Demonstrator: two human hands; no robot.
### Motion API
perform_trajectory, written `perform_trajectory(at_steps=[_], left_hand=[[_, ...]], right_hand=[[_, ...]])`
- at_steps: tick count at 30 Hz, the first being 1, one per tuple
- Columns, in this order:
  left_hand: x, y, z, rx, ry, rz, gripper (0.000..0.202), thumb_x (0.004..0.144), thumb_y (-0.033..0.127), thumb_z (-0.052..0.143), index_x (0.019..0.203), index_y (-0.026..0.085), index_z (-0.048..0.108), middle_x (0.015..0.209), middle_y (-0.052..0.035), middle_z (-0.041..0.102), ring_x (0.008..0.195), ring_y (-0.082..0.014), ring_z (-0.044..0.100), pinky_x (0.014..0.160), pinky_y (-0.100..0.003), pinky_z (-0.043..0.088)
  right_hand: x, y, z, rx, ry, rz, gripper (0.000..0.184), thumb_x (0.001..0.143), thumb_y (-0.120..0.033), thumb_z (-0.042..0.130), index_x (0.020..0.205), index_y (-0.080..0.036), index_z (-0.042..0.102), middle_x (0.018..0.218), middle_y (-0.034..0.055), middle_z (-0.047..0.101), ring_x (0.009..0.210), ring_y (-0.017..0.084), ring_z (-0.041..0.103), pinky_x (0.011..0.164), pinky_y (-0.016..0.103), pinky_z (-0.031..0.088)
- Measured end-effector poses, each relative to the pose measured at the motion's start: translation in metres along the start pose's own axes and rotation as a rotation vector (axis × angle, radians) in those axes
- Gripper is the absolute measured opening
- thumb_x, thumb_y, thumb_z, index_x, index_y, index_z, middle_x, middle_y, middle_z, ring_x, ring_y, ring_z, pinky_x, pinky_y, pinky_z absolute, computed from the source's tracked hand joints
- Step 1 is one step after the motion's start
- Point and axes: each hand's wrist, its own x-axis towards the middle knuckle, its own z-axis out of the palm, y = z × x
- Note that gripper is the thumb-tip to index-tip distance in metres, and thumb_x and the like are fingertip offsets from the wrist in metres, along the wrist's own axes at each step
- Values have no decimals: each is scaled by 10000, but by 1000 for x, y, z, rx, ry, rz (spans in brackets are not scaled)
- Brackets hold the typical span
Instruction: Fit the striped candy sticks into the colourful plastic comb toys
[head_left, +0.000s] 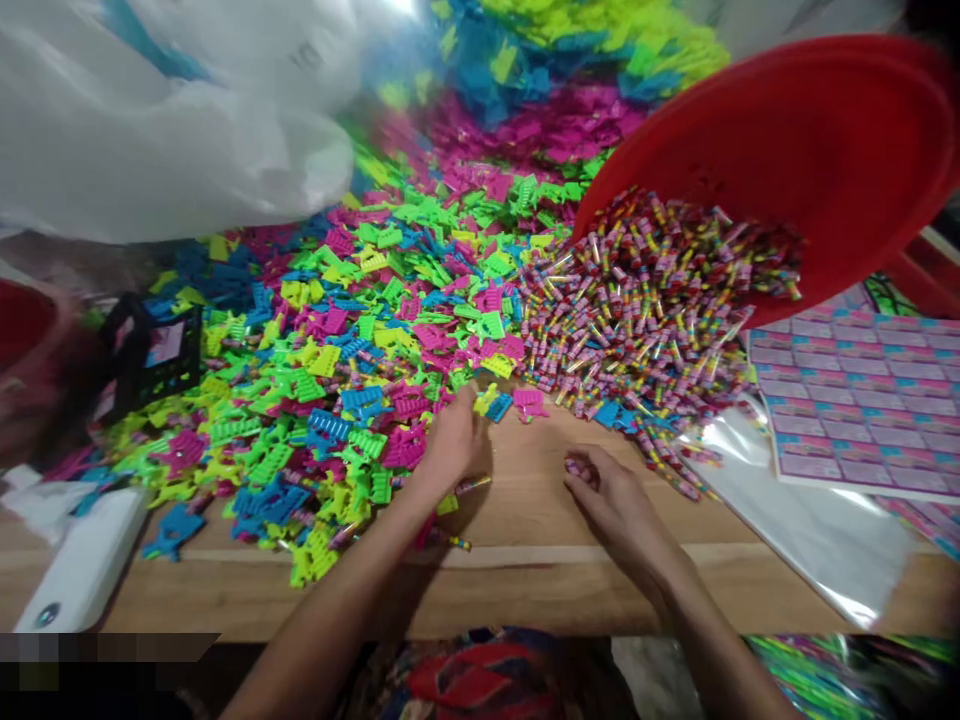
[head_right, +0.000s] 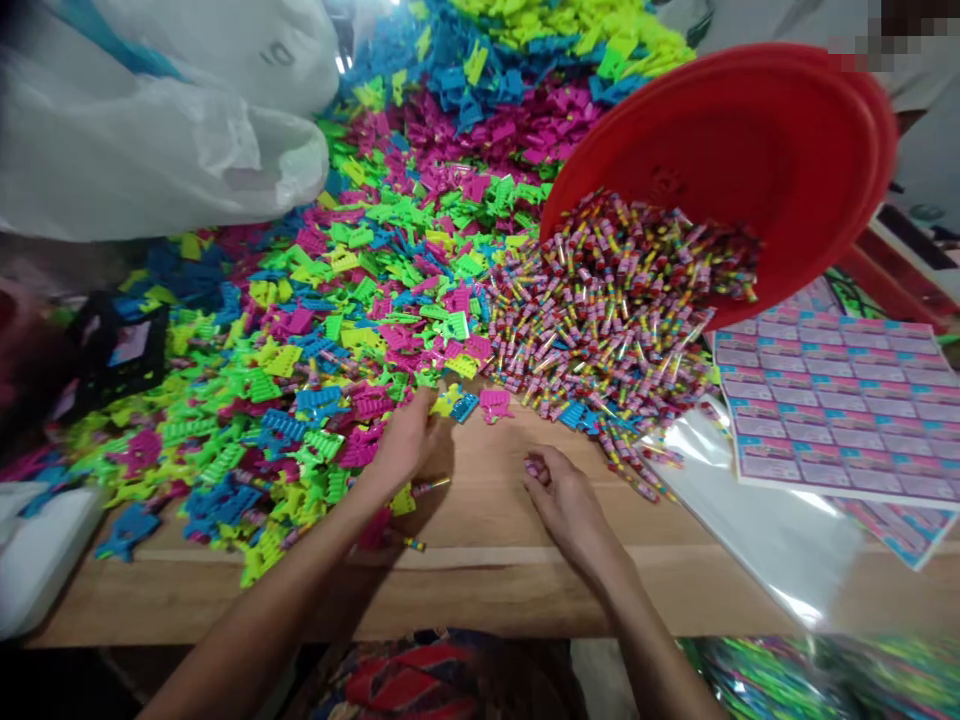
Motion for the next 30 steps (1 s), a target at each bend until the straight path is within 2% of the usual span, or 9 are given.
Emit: perform_trajectory(at_steps=[3,5,7,11,14,17,20,25,30], left_hand=[[-11,4,-1,-497,-23,-112,337,858,196,583,1187,170,519,772,-51,686,702,-211,678,641,-280,464],[-21,10,1,-921,-109,-237,420,796,254,665,1174,180,499,767,-37,708,681,-193,690,617,-258,476],[-32,16,4,-1147,-191,-327,454,722,294,741,1105,179,524,781,-43,727,683,-186,695,616,-252,484],[-48,24,14,-1193,-145,-297,355,652,232,791,952,146,622,839,-45,729,690,-134,642,658,-239,478],[-52,27,18,-1212,-74,-264,340,639,186,793,947,141,658,867,-28,717,725,-116,617,715,-237,474],[-52,26,19,-1254,-37,-310,366,607,196,831,924,156,653,817,12,684,677,-92,577,657,-216,443],[-54,24,15,-1270,-68,-345,397,589,221,873,911,161,648,786,30,661,634,-73,542,604,-201,412],[-57,24,8,-1380,-149,-374,471,582,295,925,954,160,669,850,3,674,699,-95,585,617,-207,446],[-58,23,4,-1436,-204,-381,507,571,270,943,993,163,682,880,-4,691,707,-98,612,613,-206,474]], right_hand=[[6,-25,11,164,-12,-82,242,955,-309,549,1153,-202,637,1031,76,680,918,214,639,839,350,505],[11,-41,19,248,3,-131,228,964,-305,555,1150,-222,659,1092,72,683,996,217,638,890,349,498],[17,-52,26,322,19,-156,221,964,-297,567,1151,-230,664,1117,69,685,1019,219,640,902,352,498],[23,-61,33,409,41,-181,215,968,-291,573,1152,-232,666,1108,64,687,1023,219,641,900,351,502],[23,-63,32,372,52,-233,205,967,-274,581,1141,-232,681,1111,64,682,1048,217,631,933,354,481],[20,-64,28,370,30,-269,209,970,-250,578,1144,-238,692,1124,64,679,1076,213,625,964,355,468],[18,-66,25,391,-1,-259,209,976,-252,570,1132,-249,709,1105,60,685,1058,210,632,940,350,477],[15,-69,25,451,-27,-218,215,967,-272,590,1151,-245,697,1126,55,697,1059,210,638,936,346,480],[14,-72,27,537,-35,-151,200,952,-306,620,1126,-226,675,1091,45,703,1013,200,640,903,329,489]])
